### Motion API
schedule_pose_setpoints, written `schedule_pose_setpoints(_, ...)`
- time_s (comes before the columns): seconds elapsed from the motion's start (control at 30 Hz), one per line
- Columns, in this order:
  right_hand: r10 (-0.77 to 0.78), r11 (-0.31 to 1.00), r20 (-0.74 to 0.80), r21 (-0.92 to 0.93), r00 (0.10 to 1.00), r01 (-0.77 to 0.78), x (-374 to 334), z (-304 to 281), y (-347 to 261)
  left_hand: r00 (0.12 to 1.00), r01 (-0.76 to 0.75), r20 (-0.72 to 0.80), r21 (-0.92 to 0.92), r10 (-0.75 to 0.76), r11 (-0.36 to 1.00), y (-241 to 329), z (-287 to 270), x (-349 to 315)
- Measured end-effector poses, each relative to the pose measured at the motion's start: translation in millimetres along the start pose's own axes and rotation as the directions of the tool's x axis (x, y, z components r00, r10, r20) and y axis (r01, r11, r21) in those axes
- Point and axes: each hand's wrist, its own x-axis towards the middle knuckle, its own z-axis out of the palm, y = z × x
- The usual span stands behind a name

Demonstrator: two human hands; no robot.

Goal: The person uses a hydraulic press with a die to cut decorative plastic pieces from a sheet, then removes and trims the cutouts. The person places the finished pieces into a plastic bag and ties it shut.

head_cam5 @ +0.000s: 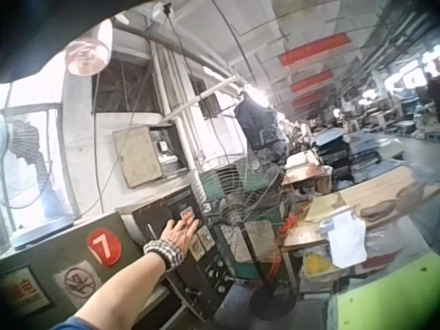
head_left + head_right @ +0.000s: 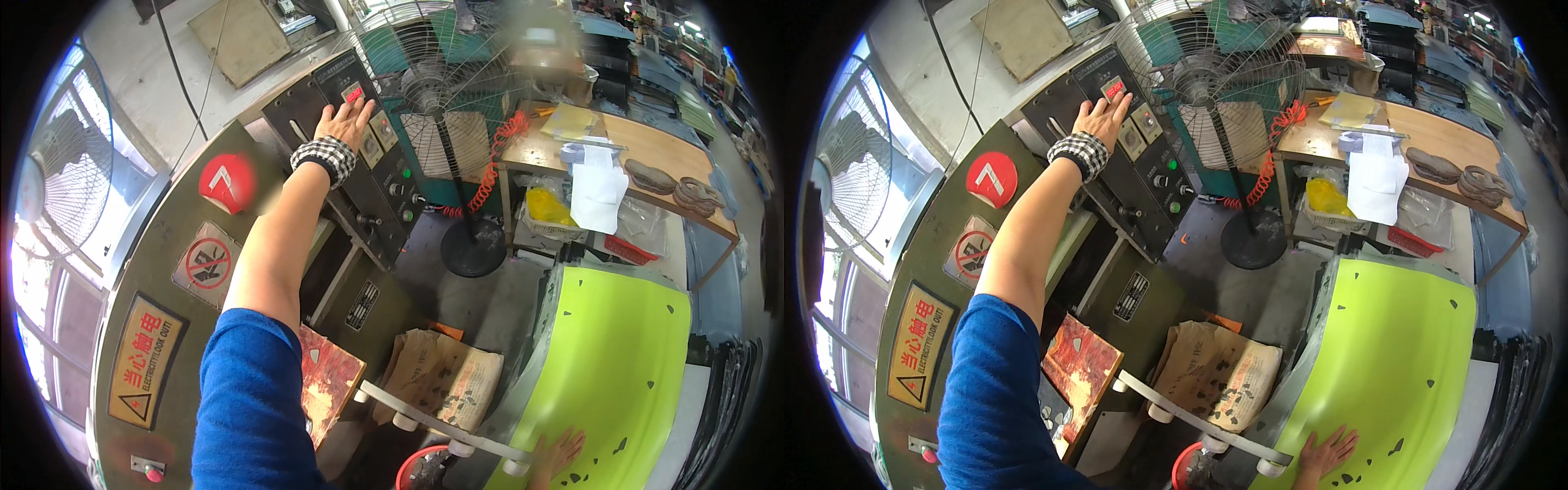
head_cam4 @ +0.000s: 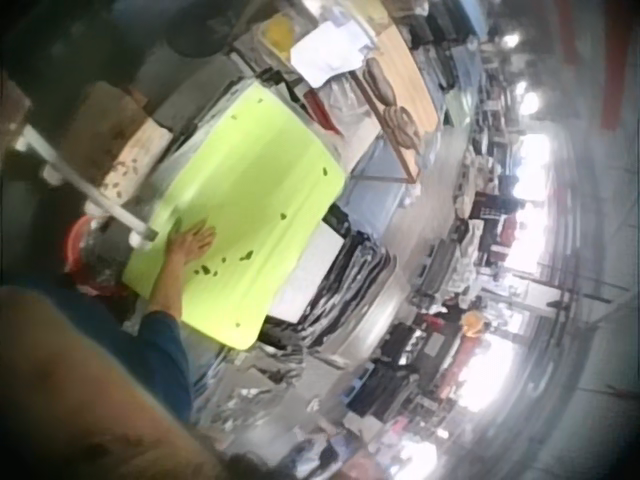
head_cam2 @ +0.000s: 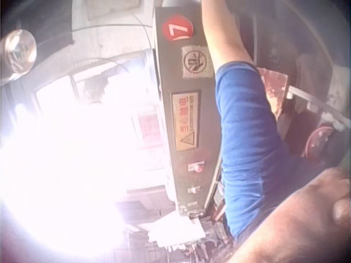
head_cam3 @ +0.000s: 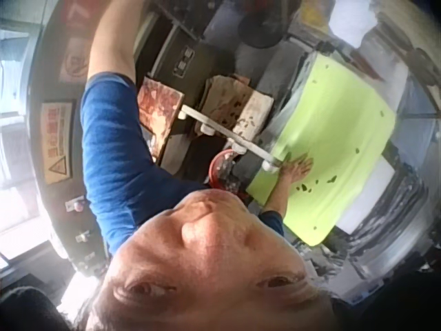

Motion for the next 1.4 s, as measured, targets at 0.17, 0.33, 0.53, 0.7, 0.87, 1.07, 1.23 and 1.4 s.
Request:
schedule_pose_setpoints(0.17, 0.006, 1.000, 0.041, -0.002, 0.999, -0.006, 0, 3, 6, 0.993, -0.014, 0.120, 0.170, -0.006, 0.985, 5, 8, 19)
schedule_pose_setpoints(0.33, -0.013, 1.000, 0.028, 0.009, 1.000, 0.013, -2, 2, 5, 0.940, -0.211, 0.331, 0.384, 0.080, 0.899, 11, -3, 35)
schedule_pose_setpoints(0.53, 0.022, 0.999, 0.122, 0.044, 0.992, -0.027, 1, -4, 5, 0.977, -0.072, -0.212, -0.218, 0.025, 0.973, 37, -60, -80)
schedule_pose_setpoints(0.7, 0.011, 0.999, 0.127, -0.036, 0.992, -0.006, 7, 15, 7, 0.961, -0.276, -0.161, -0.596, 0.225, 0.754, 79, -144, -396)
schedule_pose_setpoints(0.87, -0.166, 0.977, 0.067, -0.121, 0.984, 0.173, 19, 34, 32, 0.778, 0.590, 0.509, -0.385, -0.370, 0.710, 107, -292, -699)
schedule_pose_setpoints(1.07, -0.483, 0.789, -0.030, 0.418, 0.875, 0.450, -23, -10, 109, 0.500, 0.810, 0.590, -0.061, -0.634, 0.583, 116, -350, -822)
schedule_pose_setpoints(1.23, -0.429, 0.669, 0.094, 0.702, 0.898, 0.245, -154, -45, 109, 0.368, 0.930, 0.480, -0.182, -0.796, 0.321, 114, -328, -825)
schedule_pose_setpoints(1.4, -0.823, 0.176, -0.062, 0.917, 0.565, 0.357, -263, -106, 1, 0.359, 0.927, 0.507, -0.289, -0.783, 0.238, 110, -343, -822)
